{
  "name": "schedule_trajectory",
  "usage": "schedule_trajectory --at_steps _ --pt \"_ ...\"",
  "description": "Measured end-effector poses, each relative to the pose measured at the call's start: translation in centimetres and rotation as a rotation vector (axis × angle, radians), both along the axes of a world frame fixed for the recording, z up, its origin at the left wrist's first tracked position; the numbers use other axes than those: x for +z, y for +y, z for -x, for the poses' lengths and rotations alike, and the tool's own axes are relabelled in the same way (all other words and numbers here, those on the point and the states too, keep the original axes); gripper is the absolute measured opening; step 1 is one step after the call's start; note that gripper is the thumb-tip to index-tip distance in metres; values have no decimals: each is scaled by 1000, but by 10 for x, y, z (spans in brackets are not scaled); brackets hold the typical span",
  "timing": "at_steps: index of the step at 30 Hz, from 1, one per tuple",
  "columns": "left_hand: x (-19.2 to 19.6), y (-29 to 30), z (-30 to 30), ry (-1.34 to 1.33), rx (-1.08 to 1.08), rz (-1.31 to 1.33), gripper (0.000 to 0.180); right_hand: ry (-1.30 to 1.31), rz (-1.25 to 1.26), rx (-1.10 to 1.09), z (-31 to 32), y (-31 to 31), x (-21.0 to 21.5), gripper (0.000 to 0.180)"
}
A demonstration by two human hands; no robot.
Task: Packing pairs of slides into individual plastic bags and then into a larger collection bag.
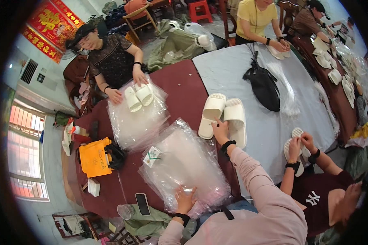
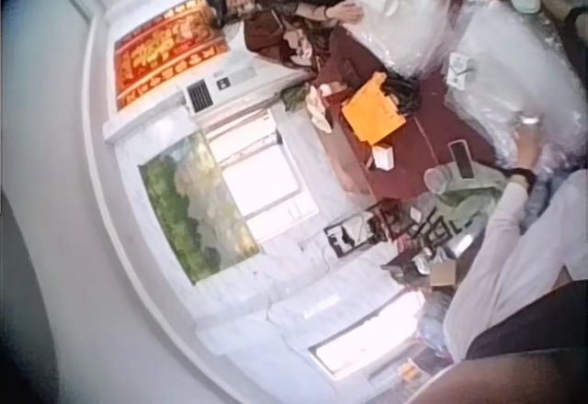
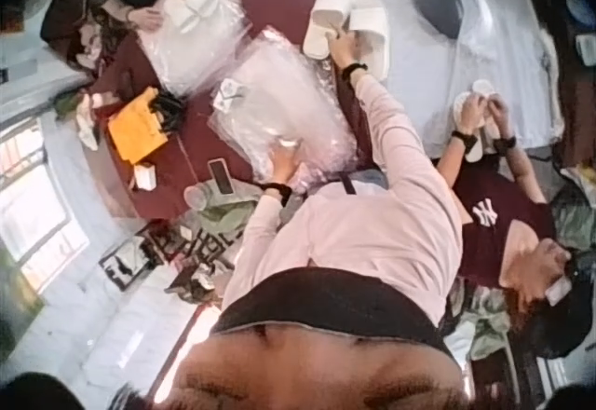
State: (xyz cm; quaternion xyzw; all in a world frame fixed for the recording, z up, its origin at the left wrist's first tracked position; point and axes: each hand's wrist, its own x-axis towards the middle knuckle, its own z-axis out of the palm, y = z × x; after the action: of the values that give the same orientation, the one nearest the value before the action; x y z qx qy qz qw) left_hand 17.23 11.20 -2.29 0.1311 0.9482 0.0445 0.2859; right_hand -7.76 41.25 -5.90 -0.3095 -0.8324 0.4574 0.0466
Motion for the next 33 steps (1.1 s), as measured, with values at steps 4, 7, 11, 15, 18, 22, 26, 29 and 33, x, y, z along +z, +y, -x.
schedule_trajectory --at_steps 4,7,11,15,18,22,26,29,33 --pt "1 -2 -2 7 4 -2 70 -265 -207 76 23 9 7 56" --pt "1 -1 -4 41 -14 2 69 -288 -319 99 35 20 1 64" --pt "3 1 -7 102 1 3 69 -159 -309 37 42 19 -5 59" --pt "3 5 1 75 -8 -25 69 147 8 -122 22 41 -27 52" --pt "0 -1 2 105 11 -42 70 353 279 -106 -4 36 8 51" --pt "15 -7 1 136 -10 -86 73 542 329 -199 -39 30 48 42" --pt "9 -8 -2 111 -76 13 73 428 579 60 -123 20 112 45" --pt "-10 -12 -3 145 -143 -33 68 485 576 318 -176 6 122 49" --pt "-45 -42 6 246 -281 -213 55 149 633 599 -225 -33 147 48"
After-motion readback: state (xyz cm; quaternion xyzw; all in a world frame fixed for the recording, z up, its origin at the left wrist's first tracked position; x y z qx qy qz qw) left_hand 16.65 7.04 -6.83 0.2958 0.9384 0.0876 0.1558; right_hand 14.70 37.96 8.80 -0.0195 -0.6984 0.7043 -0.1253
